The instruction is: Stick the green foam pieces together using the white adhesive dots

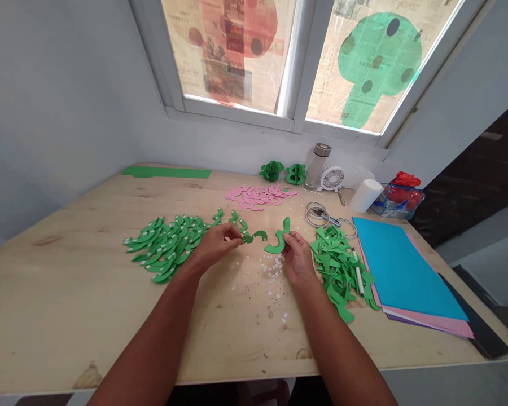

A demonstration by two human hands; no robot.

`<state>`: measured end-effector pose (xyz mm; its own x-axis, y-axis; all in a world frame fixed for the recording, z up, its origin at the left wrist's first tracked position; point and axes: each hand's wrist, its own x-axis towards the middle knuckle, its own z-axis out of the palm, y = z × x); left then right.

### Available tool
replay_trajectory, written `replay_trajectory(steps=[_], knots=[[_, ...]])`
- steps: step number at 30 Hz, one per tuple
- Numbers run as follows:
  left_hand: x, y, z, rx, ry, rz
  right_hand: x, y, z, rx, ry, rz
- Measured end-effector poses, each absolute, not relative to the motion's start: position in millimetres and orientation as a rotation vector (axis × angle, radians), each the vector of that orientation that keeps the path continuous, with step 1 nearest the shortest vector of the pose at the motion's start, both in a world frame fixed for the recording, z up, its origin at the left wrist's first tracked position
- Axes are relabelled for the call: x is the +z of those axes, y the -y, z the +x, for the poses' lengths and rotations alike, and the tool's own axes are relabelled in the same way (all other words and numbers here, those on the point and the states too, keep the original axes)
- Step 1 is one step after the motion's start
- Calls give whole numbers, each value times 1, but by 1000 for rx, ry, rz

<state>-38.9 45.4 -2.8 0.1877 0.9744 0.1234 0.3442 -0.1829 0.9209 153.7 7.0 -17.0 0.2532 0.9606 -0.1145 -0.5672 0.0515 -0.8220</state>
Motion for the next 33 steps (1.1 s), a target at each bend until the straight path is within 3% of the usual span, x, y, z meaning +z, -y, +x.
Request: replay_trajectory(steps=[14,22,33], knots=[[4,-39,-36,1043,-995,1259,-18,3,144,1388,1021,-1015],[-3,-42,-23,1211,-956,1163,-23,2,140,1311,918,-1037],[-1,-34,-12,1024,-919,1241,-21,3,137,1252,919,-1000]])
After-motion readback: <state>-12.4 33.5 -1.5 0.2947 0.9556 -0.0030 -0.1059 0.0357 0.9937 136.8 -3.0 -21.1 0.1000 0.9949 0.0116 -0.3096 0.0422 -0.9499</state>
